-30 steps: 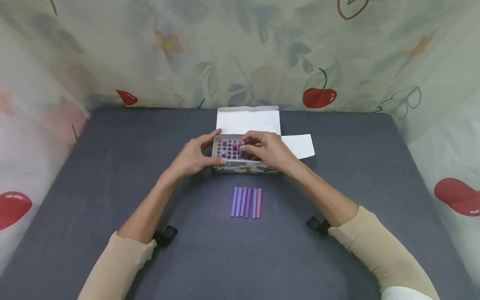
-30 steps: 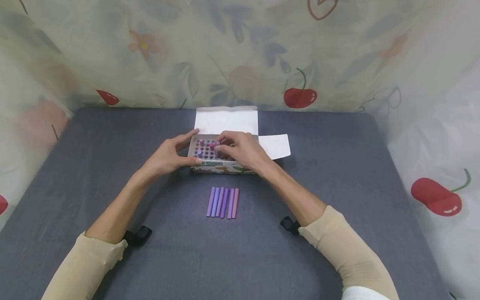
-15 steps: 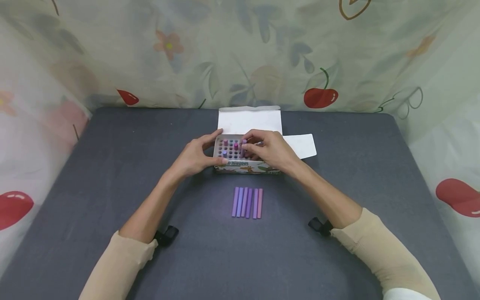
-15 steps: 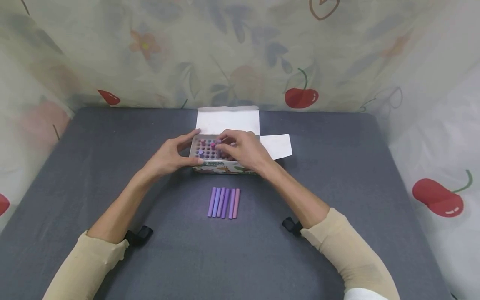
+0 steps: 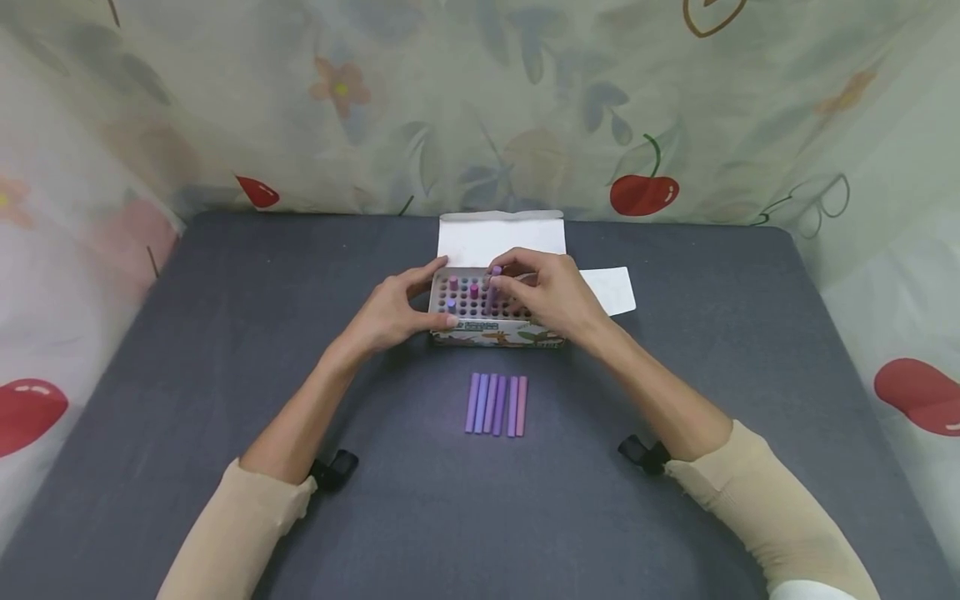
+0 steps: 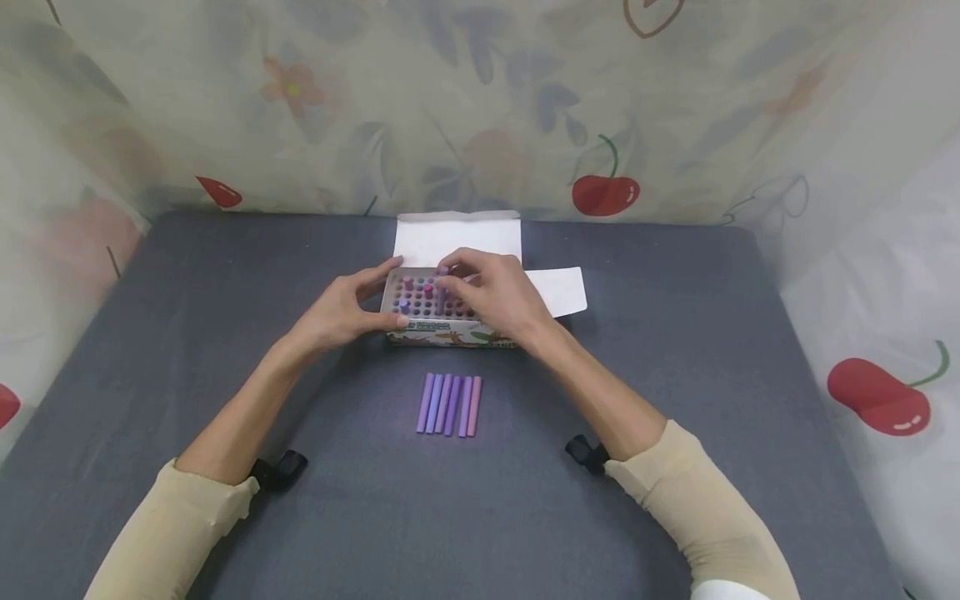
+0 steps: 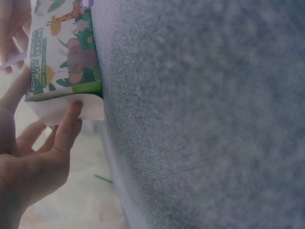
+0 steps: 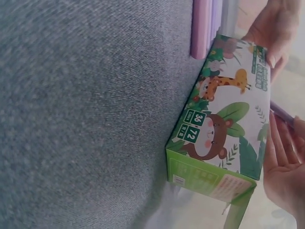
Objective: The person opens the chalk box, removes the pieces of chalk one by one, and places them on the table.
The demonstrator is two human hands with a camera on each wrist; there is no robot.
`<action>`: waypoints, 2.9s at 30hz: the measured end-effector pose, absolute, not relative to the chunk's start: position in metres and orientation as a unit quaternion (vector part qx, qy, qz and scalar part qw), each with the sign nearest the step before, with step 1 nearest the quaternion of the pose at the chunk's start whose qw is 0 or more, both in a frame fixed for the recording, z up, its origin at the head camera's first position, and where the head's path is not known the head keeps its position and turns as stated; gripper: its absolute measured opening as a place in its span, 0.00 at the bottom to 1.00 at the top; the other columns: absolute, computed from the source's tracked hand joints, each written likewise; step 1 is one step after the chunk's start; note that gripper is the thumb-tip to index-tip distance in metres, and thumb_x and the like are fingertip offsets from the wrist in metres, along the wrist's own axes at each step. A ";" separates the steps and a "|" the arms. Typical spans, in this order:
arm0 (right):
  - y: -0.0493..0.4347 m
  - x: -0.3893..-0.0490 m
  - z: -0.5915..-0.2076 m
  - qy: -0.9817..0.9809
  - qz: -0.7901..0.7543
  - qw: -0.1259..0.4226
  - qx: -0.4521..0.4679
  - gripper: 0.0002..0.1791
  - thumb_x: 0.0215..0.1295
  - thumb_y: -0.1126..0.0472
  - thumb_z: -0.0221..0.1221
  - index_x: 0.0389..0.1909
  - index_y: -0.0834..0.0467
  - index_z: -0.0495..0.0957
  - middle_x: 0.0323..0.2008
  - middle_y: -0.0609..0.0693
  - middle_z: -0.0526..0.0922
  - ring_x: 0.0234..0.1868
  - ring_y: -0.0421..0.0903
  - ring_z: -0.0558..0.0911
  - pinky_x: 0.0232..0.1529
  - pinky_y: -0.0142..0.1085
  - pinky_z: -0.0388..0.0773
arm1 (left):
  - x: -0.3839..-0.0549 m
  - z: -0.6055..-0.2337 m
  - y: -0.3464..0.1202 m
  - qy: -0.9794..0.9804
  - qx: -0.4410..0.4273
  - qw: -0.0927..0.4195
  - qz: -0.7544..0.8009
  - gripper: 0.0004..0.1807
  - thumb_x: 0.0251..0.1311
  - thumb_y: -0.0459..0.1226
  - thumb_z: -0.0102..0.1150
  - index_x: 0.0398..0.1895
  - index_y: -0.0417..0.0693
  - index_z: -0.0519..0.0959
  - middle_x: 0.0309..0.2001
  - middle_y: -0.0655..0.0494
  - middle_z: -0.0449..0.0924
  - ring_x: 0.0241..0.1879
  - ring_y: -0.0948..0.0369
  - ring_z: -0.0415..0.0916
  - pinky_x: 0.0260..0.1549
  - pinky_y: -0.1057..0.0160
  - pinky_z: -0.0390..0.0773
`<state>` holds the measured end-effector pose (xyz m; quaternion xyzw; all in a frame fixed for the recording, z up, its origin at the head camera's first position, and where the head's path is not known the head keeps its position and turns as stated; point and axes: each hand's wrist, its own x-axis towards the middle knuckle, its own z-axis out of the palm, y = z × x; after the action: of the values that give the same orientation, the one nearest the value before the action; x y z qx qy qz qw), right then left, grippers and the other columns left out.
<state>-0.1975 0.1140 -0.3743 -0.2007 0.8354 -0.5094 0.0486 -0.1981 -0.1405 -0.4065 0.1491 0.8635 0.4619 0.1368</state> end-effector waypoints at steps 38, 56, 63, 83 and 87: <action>0.150 -0.171 -0.370 0.752 -0.641 0.112 -0.102 0.19 0.65 0.65 0.65 0.57 0.65 0.81 0.42 0.65 0.84 0.32 0.48 0.87 0.36 0.43 0.85 | -0.200 -0.406 -0.139 0.870 0.144 0.142 0.450 0.50 0.55 0.46 0.74 0.78 0.63 0.55 0.75 0.52 0.58 0.73 0.54 0.57 0.66 0.48 0.64; 0.171 -0.152 -0.388 0.755 -0.638 0.131 -0.067 0.21 0.65 0.64 0.66 0.56 0.69 0.78 0.39 0.57 0.84 0.35 0.50 0.85 0.37 0.45 0.85 | -0.202 -0.410 -0.137 0.868 0.150 0.142 0.452 0.50 0.55 0.46 0.74 0.78 0.63 0.55 0.75 0.51 0.58 0.74 0.54 0.57 0.66 0.48 0.64; 0.173 -0.145 -0.394 0.763 -0.627 0.146 -0.066 0.19 0.65 0.63 0.66 0.56 0.64 0.80 0.41 0.58 0.84 0.37 0.55 0.85 0.37 0.46 0.85 | -0.202 -0.410 -0.137 0.869 0.146 0.138 0.453 0.50 0.55 0.46 0.74 0.78 0.63 0.55 0.75 0.51 0.59 0.74 0.53 0.56 0.67 0.48 0.64; 0.173 -0.133 -0.406 0.750 -0.636 0.173 -0.062 0.19 0.65 0.66 0.65 0.55 0.67 0.80 0.44 0.62 0.84 0.34 0.51 0.85 0.36 0.48 0.85 | -0.204 -0.410 -0.138 0.867 0.145 0.140 0.456 0.50 0.55 0.47 0.74 0.78 0.65 0.55 0.76 0.53 0.57 0.74 0.54 0.55 0.67 0.47 0.62; 0.174 -0.134 -0.413 0.745 -0.638 0.184 -0.059 0.20 0.64 0.65 0.66 0.55 0.68 0.80 0.39 0.58 0.84 0.34 0.49 0.85 0.36 0.48 0.85 | -0.205 -0.410 -0.138 0.866 0.146 0.140 0.457 0.50 0.55 0.47 0.74 0.78 0.64 0.55 0.76 0.53 0.57 0.74 0.54 0.55 0.67 0.47 0.62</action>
<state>-0.1335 0.1738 -0.4134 -0.0590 0.7453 -0.6381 0.1840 -0.2048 -0.1383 -0.4102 0.1459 0.8662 0.4570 0.1396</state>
